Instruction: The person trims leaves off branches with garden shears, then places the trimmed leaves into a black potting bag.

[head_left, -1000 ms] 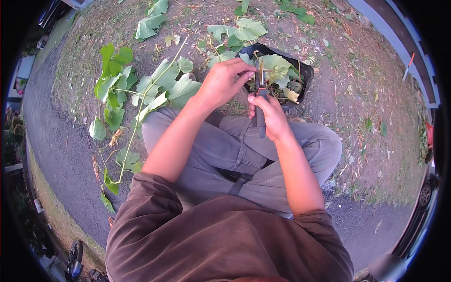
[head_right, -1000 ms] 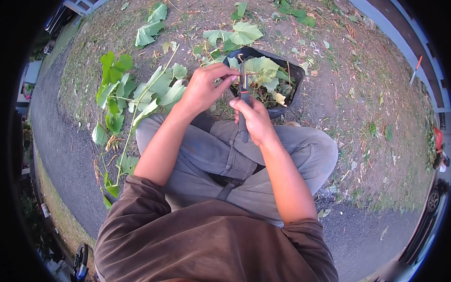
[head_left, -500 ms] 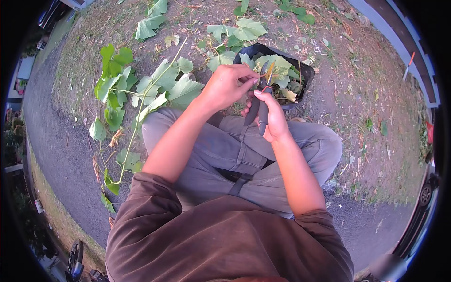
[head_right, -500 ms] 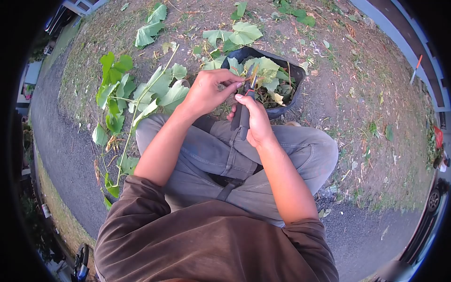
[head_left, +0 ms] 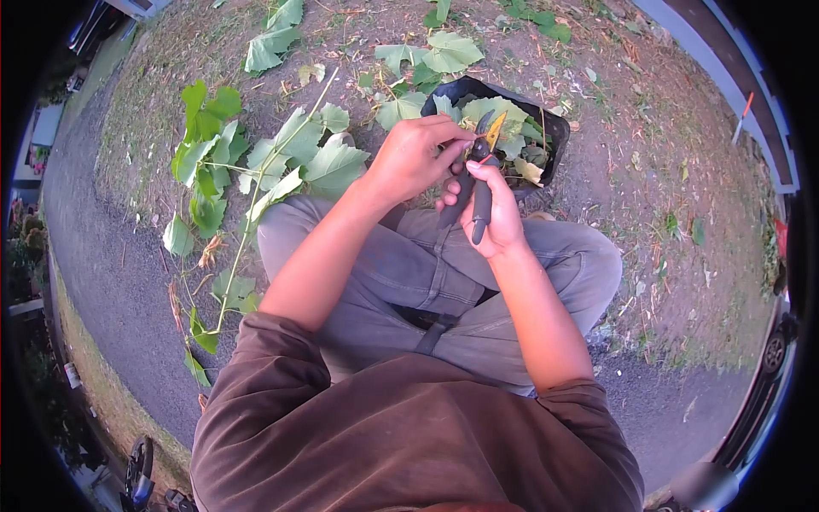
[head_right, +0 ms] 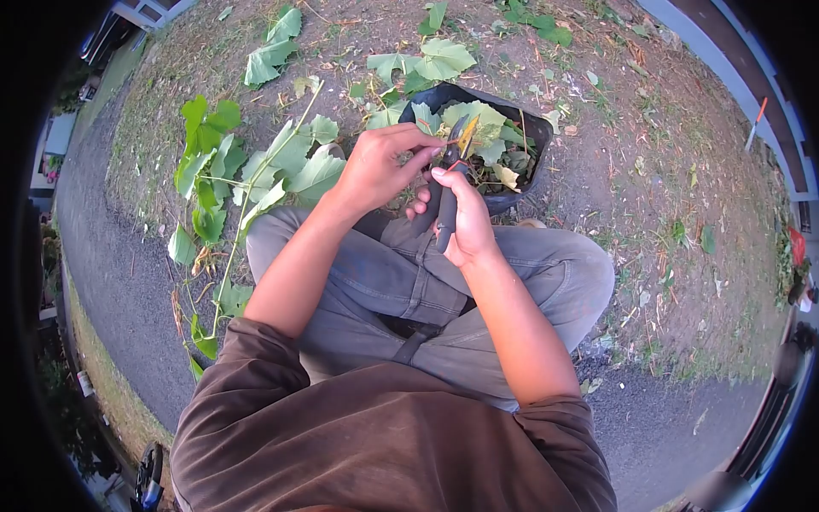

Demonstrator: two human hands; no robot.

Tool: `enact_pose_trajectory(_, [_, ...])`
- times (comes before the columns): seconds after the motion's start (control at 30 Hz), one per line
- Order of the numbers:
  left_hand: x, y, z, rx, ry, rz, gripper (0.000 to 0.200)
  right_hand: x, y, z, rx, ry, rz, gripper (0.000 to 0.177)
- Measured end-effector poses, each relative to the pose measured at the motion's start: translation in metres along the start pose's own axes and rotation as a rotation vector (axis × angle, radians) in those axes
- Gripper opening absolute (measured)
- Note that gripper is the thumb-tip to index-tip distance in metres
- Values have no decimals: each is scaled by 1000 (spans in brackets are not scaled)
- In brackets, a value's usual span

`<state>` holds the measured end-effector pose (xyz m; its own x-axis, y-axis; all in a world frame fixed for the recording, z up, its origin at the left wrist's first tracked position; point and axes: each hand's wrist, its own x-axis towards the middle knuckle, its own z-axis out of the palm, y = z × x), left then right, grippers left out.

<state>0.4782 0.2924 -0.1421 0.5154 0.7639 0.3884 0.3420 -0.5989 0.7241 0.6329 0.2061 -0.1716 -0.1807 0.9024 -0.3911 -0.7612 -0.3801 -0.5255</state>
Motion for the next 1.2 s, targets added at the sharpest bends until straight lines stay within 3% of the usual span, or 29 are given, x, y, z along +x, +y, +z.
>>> enact_pose_trajectory(0.2, [1,-11,1,-69,17,-32,22,5,-2,-13,-53,65,34,26])
enact_pose_trajectory(0.3, [0,-11,0,-113,-2,-153,21,6,-6,-9,-31,80,-19,27])
enact_pose_trajectory(0.47, [4,-24,8,-493,139,-329,17,2,-6,-6,-20,42,-38,34])
enact_pose_trajectory(0.67, [4,-19,-1,-328,64,-361,17,-1,5,-4,-285,25,35,36])
enact_pose_trajectory(0.73, [4,-13,-6,-276,43,-352,17,-4,7,6,-382,49,-111,26])
enact_pose_trajectory(0.97, [2,-15,-6,-200,15,-170,18,3,4,-9,-435,49,-170,23])
enact_pose_trajectory(1.2, [3,-14,-8,-218,34,-272,18,2,1,-8,-424,58,-123,18])
